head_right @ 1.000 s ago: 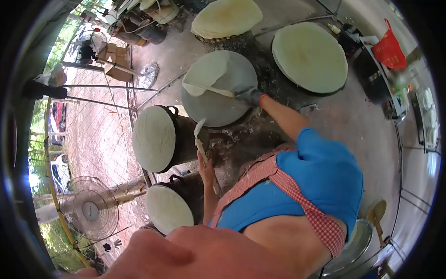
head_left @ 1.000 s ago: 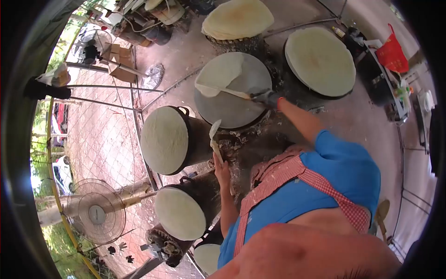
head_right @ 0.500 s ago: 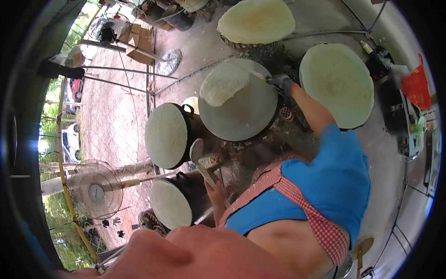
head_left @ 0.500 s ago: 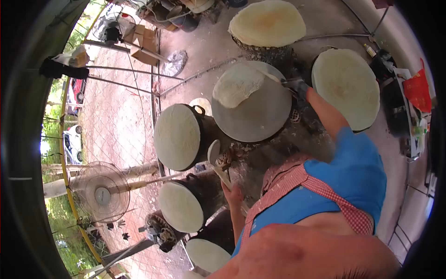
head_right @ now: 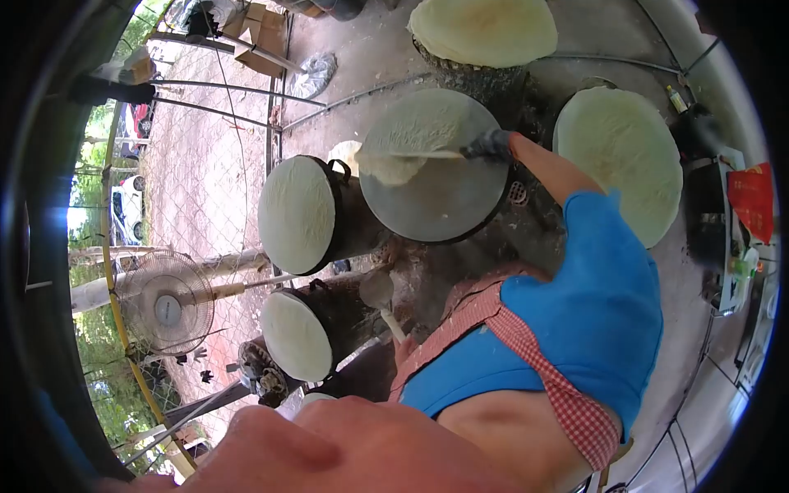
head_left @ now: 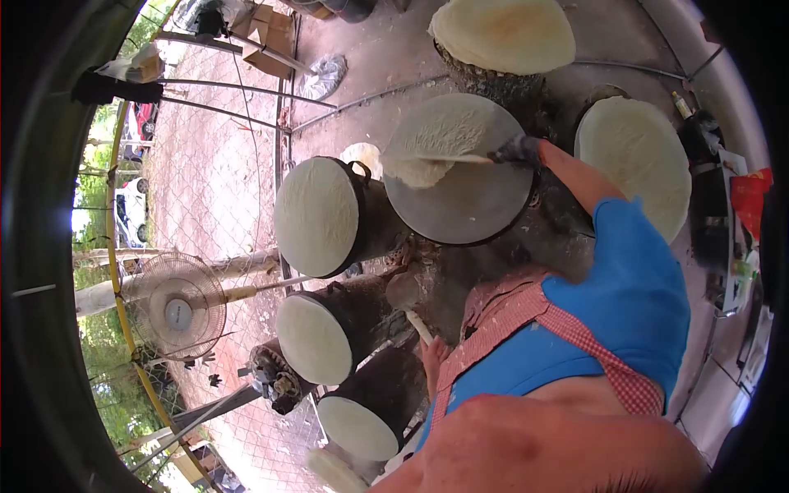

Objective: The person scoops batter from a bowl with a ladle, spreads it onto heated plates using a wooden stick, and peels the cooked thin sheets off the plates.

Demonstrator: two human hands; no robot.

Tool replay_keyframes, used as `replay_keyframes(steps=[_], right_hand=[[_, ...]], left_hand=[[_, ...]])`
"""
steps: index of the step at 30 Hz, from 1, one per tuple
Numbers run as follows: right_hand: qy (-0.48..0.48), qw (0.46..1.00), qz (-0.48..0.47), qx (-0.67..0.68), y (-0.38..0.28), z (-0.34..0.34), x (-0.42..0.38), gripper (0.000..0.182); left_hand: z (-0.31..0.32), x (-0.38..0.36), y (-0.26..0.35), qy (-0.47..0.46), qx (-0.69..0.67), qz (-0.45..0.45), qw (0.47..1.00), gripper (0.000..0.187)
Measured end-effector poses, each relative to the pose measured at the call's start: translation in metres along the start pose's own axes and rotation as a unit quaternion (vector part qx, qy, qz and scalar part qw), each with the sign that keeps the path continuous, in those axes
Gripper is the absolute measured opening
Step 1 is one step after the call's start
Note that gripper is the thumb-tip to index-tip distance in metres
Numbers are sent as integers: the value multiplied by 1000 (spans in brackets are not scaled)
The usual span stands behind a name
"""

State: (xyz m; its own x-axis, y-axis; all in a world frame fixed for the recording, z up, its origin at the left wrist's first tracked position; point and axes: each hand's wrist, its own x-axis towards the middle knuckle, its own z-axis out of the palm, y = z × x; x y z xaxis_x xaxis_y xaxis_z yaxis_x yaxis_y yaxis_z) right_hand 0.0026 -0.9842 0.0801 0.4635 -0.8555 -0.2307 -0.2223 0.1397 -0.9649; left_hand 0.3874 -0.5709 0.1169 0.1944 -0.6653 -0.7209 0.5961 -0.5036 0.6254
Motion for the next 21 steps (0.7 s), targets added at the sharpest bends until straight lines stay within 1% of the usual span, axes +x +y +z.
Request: replay_keyframes(steps=[2, 3, 5, 6, 7, 8, 9, 10, 11, 12, 13, 14, 16, 17, 18, 19, 20, 21], right_hand=[[-13, 998, -34, -44, 5, 5, -18, 15], [-62, 992, -85, -64, 34, -15, -22, 15], [-120, 980, -139, -81, 31, -28, -10, 15], [-68, 972, -172, -147, 7, -29, -2, 17], [-38, 989, -72, -124, -6, -23, 17, 19], [-3, 995, 26, -95, -19, -17, 37, 20], [8, 968, 251, 22, -20, -14, 63, 21], [5, 967, 253, 26, -12, -14, 70, 21], [-94, 963, -87, -236, -1, -9, 71, 20], [-171, 771, -415, -452, 16, -6, 75, 19], [-260, 882, -180, -349, 36, -10, 64, 23], [-248, 937, 63, -240, 55, -13, 52, 28], [-222, 932, 253, -136, 6, -24, 18, 32], [-226, 915, -103, -317, -5, -33, 17, 30], [-194, 756, -444, -440, -9, -38, 17, 28], [-118, 777, -479, -391, -18, -27, 35, 26], [-138, 858, -348, -353, -27, -24, 47, 24], [-167, 886, -295, -317, -38, -12, 60, 23]], left_hand=[[5, 2, -9, 141, 25, -3, 990, 38], [2, 5, -16, 142, 13, 1, 990, 38], [-21, 1, -29, 53, -74, 17, 996, 27], [-28, -4, -32, 10, -111, 24, 993, 21], [-15, -14, -26, 14, -115, 42, 992, 11], [-22, -14, -32, 21, -114, 40, 992, 11], [-35, -8, -41, 19, -182, -12, 983, 9], [-39, -8, -42, 16, -248, -63, 967, 9], [-44, -11, -44, 24, -244, -63, 967, 9], [-39, -11, -44, 14, -280, -79, 957, 11], [-36, -14, -48, 3, -321, -94, 942, 13], [-41, -16, -54, 9, -330, -93, 939, 13], [-47, -8, -64, 81, -316, -146, 934, 14], [0, -32, -32, 83, -314, -96, 941, 17], [8, -39, -30, 83, -320, -93, 939, 17], [11, -45, -28, 75, -349, -95, 929, 21], [10, -49, -26, 67, -374, -99, 920, 25], [9, -51, -25, 70, -368, -103, 921, 25]])
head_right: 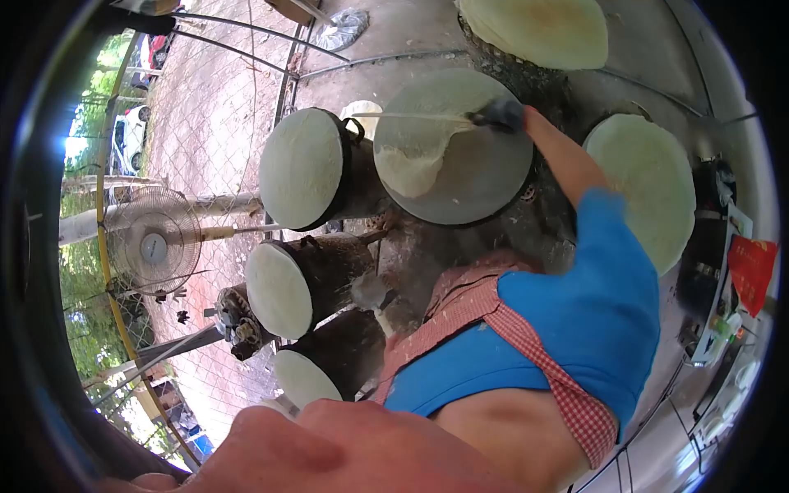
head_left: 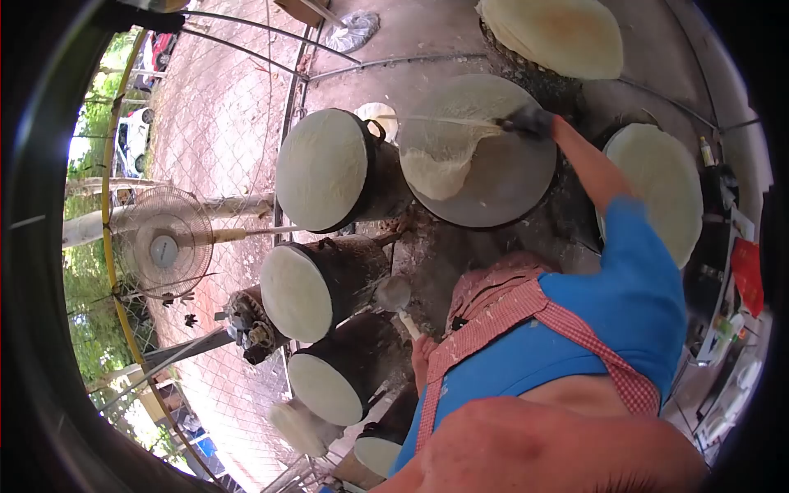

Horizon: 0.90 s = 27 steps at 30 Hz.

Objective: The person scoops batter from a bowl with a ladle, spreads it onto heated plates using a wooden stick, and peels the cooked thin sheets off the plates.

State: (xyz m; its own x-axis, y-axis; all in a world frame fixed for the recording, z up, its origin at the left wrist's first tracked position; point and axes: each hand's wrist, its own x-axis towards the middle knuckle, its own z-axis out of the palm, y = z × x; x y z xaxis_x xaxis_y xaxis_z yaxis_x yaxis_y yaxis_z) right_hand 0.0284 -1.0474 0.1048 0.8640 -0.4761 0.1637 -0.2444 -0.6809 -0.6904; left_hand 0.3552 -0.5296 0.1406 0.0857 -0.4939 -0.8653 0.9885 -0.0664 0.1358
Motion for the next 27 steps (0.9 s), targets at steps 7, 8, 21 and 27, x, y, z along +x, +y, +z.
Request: replay_keyframes(steps=[7, 8, 21, 27], right_hand=[[-138, 986, -91, 3, 50, 12, -43, 21], [-140, 985, -92, 30, 54, 7, -57, 21], [-260, 864, 429, -37, -89, -53, -146, 27], [161, 762, 625, 57, -256, 104, -279, 18]], left_hand=[[-37, 0, 4, 88, 57, -23, 994, 38], [-67, 14, 6, -77, 2, -98, 992, 37], [-79, -1, 58, -46, 38, -102, 993, 29], [-71, 13, 112, -93, 81, -187, 975, 14]])
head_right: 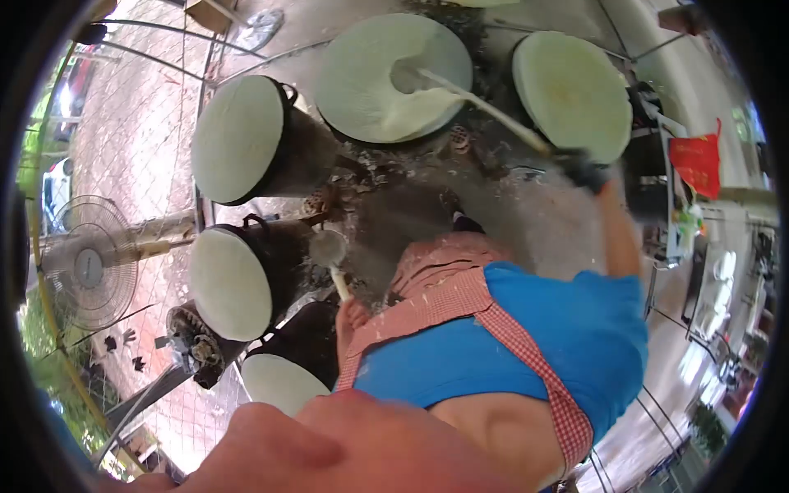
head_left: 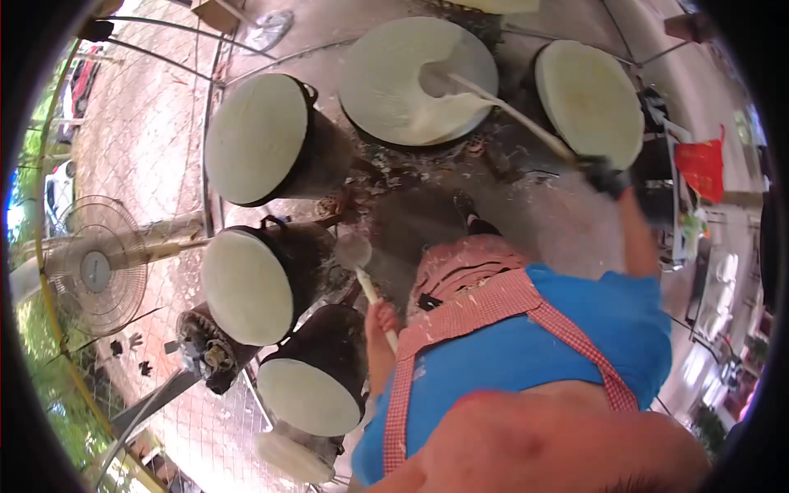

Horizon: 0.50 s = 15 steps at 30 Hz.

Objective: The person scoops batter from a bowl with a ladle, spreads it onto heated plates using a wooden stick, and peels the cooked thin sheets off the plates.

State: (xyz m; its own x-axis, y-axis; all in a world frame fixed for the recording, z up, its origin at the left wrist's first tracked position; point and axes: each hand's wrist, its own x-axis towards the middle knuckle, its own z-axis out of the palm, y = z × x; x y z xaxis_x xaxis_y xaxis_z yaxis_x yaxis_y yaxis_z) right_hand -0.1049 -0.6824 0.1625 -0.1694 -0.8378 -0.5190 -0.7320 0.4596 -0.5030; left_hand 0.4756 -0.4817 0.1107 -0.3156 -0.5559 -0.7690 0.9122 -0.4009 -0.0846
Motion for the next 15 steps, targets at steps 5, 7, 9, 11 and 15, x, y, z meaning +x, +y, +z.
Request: replay_keyframes(steps=[5, 7, 9, 11, 15], right_hand=[[270, 904, -325, 69, -101, 249, -9, 30], [300, 885, -350, 68, -135, 270, -8, 34], [170, 957, -228, -50, -147, 263, -11, 35], [212, 947, -225, -84, -122, 229, -27, 35], [145, 981, -117, 51, -100, 201, -23, 32]], left_hand=[[-15, -4, 32, -70, 53, -58, 994, 14], [-6, -23, 32, -82, 57, -63, 993, 14], [2, -41, 33, -184, 75, -52, 979, 26], [26, -65, 20, -265, 103, -42, 958, 34], [33, -81, 8, -366, 124, -3, 922, 54]])
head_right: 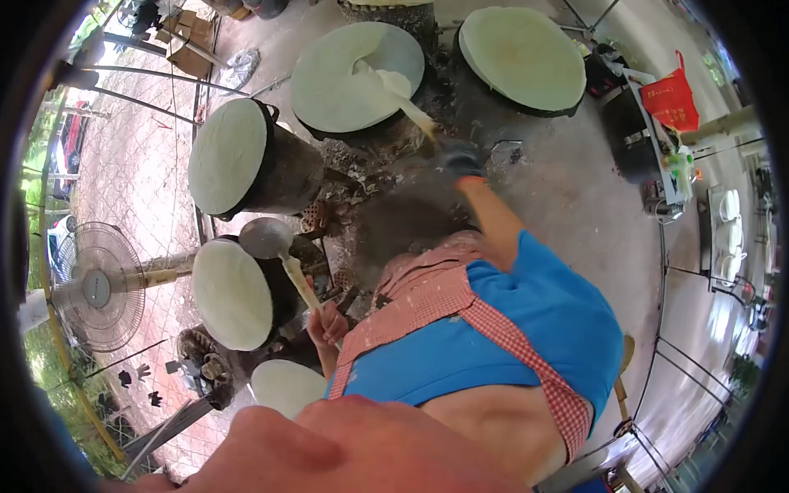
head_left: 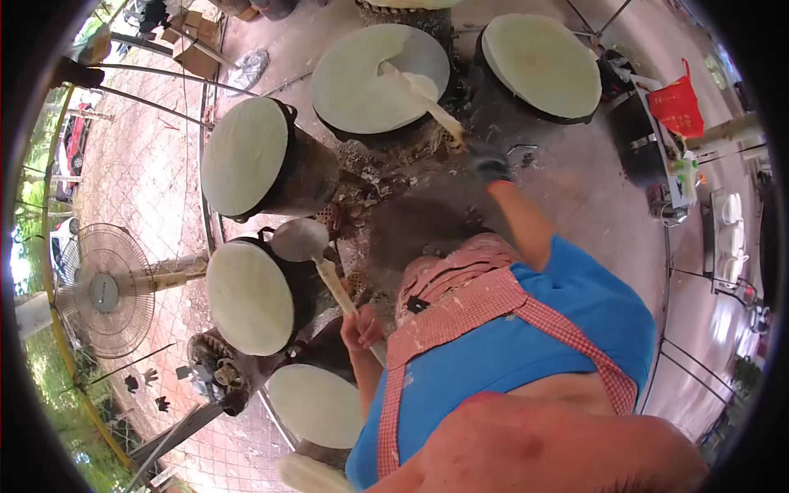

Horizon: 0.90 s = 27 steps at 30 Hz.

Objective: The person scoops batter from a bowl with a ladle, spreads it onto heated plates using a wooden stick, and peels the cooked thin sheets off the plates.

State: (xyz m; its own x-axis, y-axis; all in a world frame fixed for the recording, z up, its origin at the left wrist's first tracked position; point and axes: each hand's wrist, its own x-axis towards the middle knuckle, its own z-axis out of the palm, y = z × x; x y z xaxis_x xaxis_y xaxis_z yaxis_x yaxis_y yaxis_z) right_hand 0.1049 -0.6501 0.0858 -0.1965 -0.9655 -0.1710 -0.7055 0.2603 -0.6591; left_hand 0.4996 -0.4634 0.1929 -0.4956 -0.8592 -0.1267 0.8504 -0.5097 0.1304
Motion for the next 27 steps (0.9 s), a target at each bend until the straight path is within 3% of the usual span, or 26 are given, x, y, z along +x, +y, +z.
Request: replay_keyframes(steps=[1, 3, 5, 7, 9, 10, 12, 13, 14, 15, 16, 17, 18, 19, 20, 22, 24, 26, 27], right_hand=[[90, 991, -84, -57, -8, 30, 8, 32], [183, 960, -181, -114, -32, 56, 20, 33], [1, 983, -157, -94, -58, 67, 18, 33], [43, 963, -192, -183, -43, 28, 3, 33], [-34, 973, -153, -171, 13, 8, 42, 33], [-36, 974, -153, -164, 8, 7, 50, 33], [83, 992, -66, 69, 7, -14, 68, 35], [80, 993, -60, 66, 10, -11, 58, 35], [40, 996, -81, 21, 4, -2, 43, 35], [5, 994, -107, -23, -11, 7, 35, 36], [-27, 989, -134, -64, -27, 16, 33, 36], [-61, 980, -157, -104, -36, 20, 34, 37], [-36, 976, -170, -132, -24, 0, 32, 37], [-10, 970, -182, -161, -12, -19, 29, 37], [-7, 974, -167, -152, 5, -30, 48, 37], [14, 995, -95, -10, 32, -40, 96, 36], [49, 994, -59, 81, 31, -33, 107, 36], [13, 994, -93, 53, 28, -14, 75, 35], [-4, 993, -111, 44, 26, -9, 62, 35]], left_hand=[[3, -4, -4, 4, 17, 9, 1000, 53], [-2, -5, -8, 5, -4, 7, 1000, 53], [-10, -6, -7, 18, -32, -2, 999, 51], [-25, -13, -6, 60, 10, 12, 998, 50], [-16, -18, -20, 23, 29, 53, 998, 50], [-14, -21, -22, 27, 35, 52, 998, 50], [-18, -13, -33, 92, 22, 90, 991, 43], [-19, -10, -36, 97, 19, 86, 991, 43], [-22, 0, -36, 89, -35, 12, 995, 13], [-26, 16, -33, 74, -83, -61, 992, 23], [-37, 21, -34, 104, -85, -34, 990, 10], [-48, 26, -35, 135, -84, -6, 987, 25], [-43, 28, -36, 95, -27, -20, 995, 25], [-36, 32, -33, 129, 3, -11, 992, 25], [-14, 40, -33, 162, 34, -5, 986, 25], [-41, 38, -27, 192, 9, -25, 981, 28], [-31, 57, -34, 268, -26, -42, 962, 14], [-14, 81, -40, 240, -63, -95, 964, 10], [-9, 94, -37, 201, -89, -137, 966, 21]])
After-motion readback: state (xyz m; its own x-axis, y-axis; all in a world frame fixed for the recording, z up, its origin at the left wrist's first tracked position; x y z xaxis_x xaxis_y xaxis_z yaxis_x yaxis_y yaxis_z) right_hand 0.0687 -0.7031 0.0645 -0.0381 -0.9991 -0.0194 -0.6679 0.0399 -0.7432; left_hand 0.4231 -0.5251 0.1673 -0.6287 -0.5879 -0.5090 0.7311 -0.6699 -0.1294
